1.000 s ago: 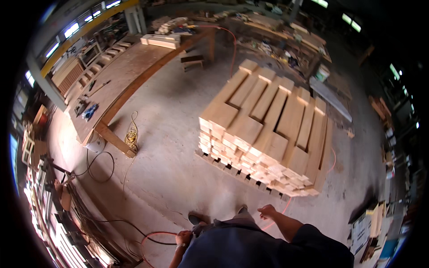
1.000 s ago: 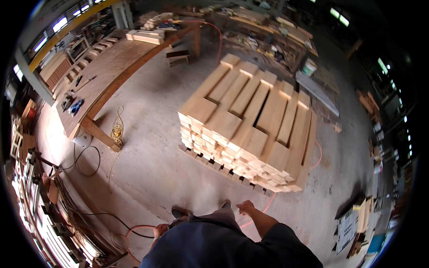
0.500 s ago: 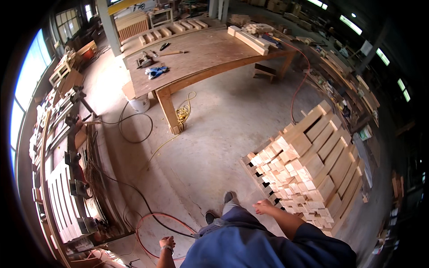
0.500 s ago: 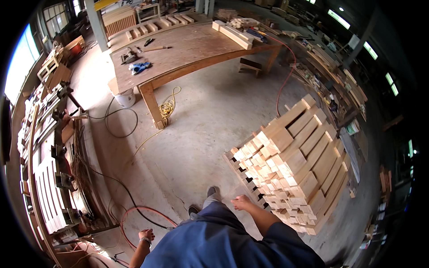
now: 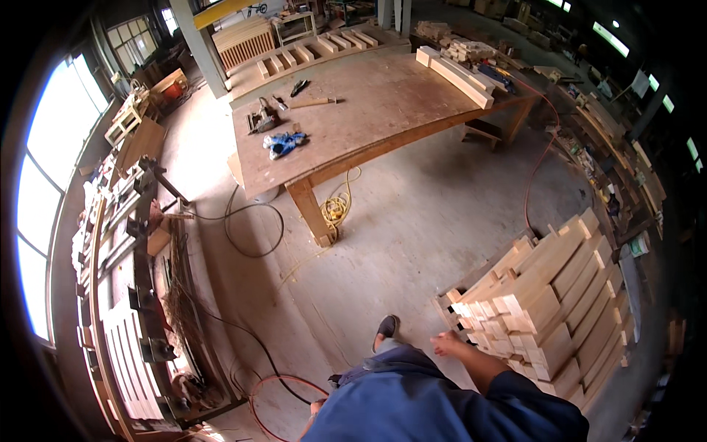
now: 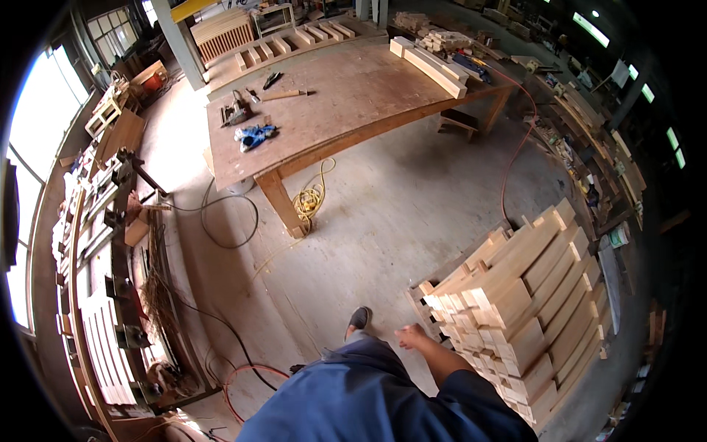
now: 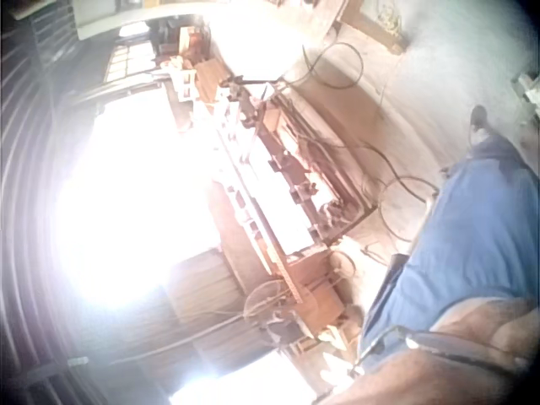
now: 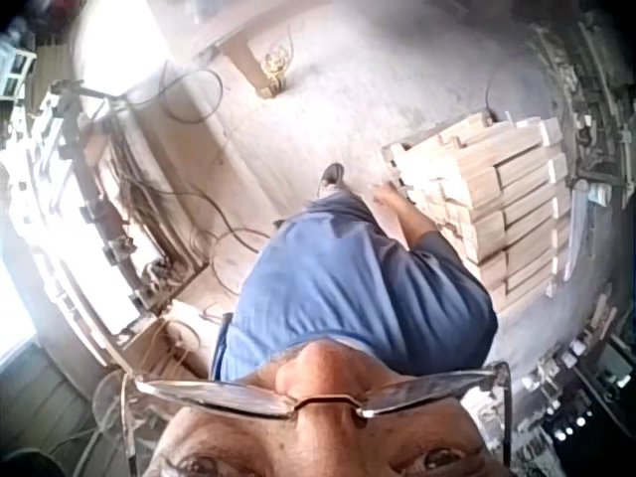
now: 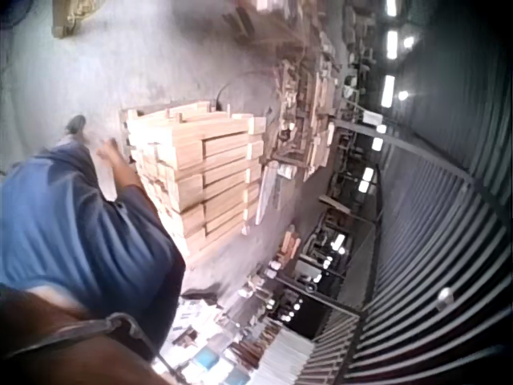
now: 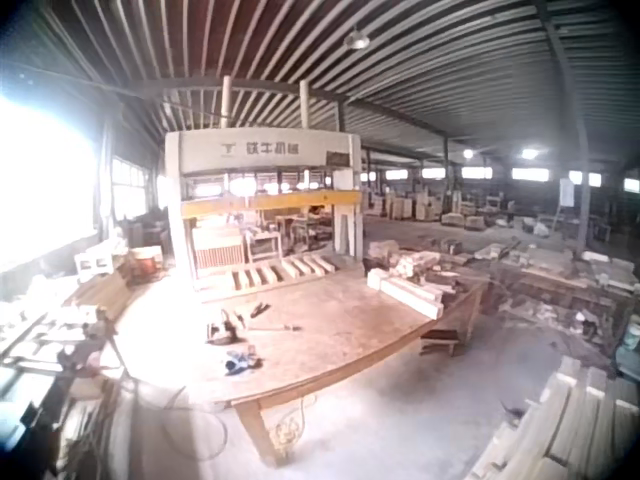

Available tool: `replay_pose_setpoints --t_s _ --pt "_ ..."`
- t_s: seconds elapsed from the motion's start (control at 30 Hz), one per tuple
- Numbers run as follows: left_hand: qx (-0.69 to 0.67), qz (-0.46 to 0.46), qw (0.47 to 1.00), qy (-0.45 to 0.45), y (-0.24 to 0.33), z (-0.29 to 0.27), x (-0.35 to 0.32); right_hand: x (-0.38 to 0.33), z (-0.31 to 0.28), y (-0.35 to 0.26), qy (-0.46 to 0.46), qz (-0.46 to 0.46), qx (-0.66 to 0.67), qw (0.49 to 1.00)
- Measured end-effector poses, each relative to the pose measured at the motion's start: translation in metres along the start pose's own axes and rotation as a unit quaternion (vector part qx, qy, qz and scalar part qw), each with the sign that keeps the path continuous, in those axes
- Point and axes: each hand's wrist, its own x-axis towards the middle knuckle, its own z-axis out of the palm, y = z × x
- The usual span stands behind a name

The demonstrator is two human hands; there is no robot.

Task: The person assembles wooden frames by picking up planks from a stack, placing them on a workbench, and joining them with a chisel and pliers. The person repeatedly handles multiple planks, aligns them into rectangular frames, and secures the joints.

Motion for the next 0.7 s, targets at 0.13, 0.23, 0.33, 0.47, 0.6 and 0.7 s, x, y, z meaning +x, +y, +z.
replay_pose_setpoints --t_s 0.13,0.23,0.33,0.47,0.6,0.7 --pt "-0.129 -0.009 0.992 0.012 0.107 -0.051 0.072 0.048 -0.035 -0.106 -0.023 -0.066 0.022 0.997" --pt "-0.186 0.005 0.982 0.018 0.184 -0.084 0.12 0.051 -0.06 -0.174 -0.021 -0.123 0.072 0.99" --pt "-0.142 0.005 0.99 0.019 0.276 -0.095 0.15 0.047 -0.079 -0.198 0.001 -0.136 0.137 0.981" --pt "0.016 0.091 0.996 -0.022 0.373 -0.085 0.206 0.073 -0.095 -0.162 0.054 -0.043 0.139 0.988" --pt "0.253 0.224 0.94 -0.037 0.431 -0.084 0.331 0.07 -0.081 -0.135 0.112 0.103 0.158 0.976" --pt "0.327 0.194 0.921 -0.082 0.559 -0.095 0.317 0.063 -0.054 -0.094 0.071 0.136 0.187 0.97"
